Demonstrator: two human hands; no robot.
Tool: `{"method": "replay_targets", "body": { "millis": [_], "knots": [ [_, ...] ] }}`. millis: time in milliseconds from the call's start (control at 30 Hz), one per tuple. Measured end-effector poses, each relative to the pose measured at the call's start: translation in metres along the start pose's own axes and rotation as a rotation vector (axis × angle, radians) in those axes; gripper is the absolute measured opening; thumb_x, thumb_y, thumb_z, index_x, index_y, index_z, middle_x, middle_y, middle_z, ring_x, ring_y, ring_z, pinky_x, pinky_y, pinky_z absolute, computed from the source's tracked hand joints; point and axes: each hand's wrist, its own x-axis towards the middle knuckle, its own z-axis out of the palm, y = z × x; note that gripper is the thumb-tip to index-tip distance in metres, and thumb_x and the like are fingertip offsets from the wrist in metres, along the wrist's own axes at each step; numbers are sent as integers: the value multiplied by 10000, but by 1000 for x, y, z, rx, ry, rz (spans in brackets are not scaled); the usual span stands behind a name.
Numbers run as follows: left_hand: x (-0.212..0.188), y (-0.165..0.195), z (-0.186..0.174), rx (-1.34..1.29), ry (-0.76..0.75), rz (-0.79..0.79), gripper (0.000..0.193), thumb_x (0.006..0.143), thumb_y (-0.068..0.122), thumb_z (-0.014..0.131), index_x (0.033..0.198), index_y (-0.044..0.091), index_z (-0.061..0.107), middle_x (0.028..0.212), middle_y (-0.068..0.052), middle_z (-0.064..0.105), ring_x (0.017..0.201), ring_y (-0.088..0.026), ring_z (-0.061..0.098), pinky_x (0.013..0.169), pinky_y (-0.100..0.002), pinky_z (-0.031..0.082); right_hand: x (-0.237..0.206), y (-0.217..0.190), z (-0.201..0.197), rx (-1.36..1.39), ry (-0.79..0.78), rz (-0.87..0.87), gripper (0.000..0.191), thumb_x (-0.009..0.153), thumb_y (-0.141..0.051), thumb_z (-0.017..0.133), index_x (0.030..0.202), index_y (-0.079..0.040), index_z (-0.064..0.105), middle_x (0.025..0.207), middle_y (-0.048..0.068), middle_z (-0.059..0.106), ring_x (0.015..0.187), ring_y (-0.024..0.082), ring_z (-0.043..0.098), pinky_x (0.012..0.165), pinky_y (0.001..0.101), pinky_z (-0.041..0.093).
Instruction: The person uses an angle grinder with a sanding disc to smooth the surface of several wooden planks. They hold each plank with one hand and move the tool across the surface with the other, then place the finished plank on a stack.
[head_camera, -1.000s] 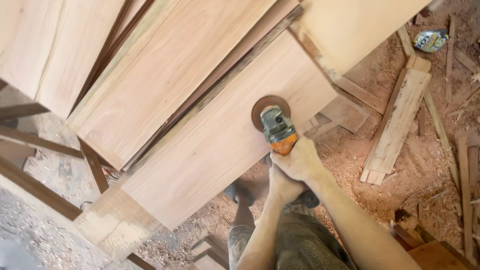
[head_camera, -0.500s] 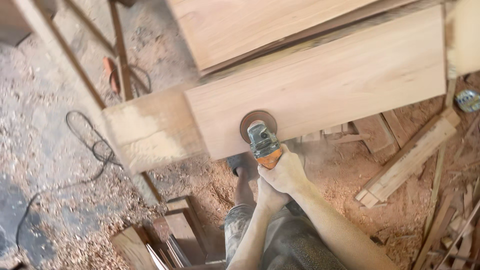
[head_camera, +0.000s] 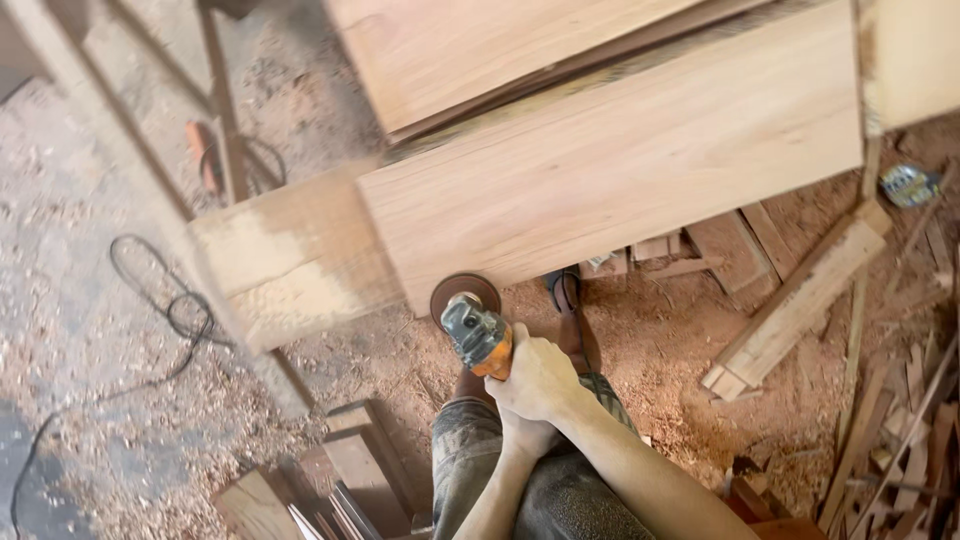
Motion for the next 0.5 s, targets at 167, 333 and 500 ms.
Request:
{"method": "replay_targets", "body": {
  "millis": [167, 333, 500],
  "knots": [
    [15, 9, 81, 348, -247, 80, 574, 804, 140, 799, 1308, 40, 544, 1275, -150, 620, 1209, -289, 613, 1003, -431, 501, -3, 86, -53, 241, 112, 157, 644, 703, -319, 800, 1204, -6, 545, 976, 226, 753, 925, 389, 746, 885, 439, 592],
    [42, 25, 182, 411, -440, 61, 447, 749, 215, 818, 1148, 75, 672, 1162, -141, 722, 1119, -286, 708, 932, -433, 563, -5, 180, -122, 411, 376, 199, 590, 679, -266, 854, 1190, -62, 642, 1038, 195, 747, 981, 374, 721, 866, 438, 576],
    [77, 48, 280, 495, -609, 83, 425, 719, 313, 798, 1078, 101, 716, 1056, -137, 761, 1007, -306, 748, 871, -445, 600, 1, 257, -192, 611, 610, 104, 552, 668, -229, 846, 1154, -51, 655, 1014, 143, 771, 940, 266, 765, 863, 370, 595]
  ]
}}
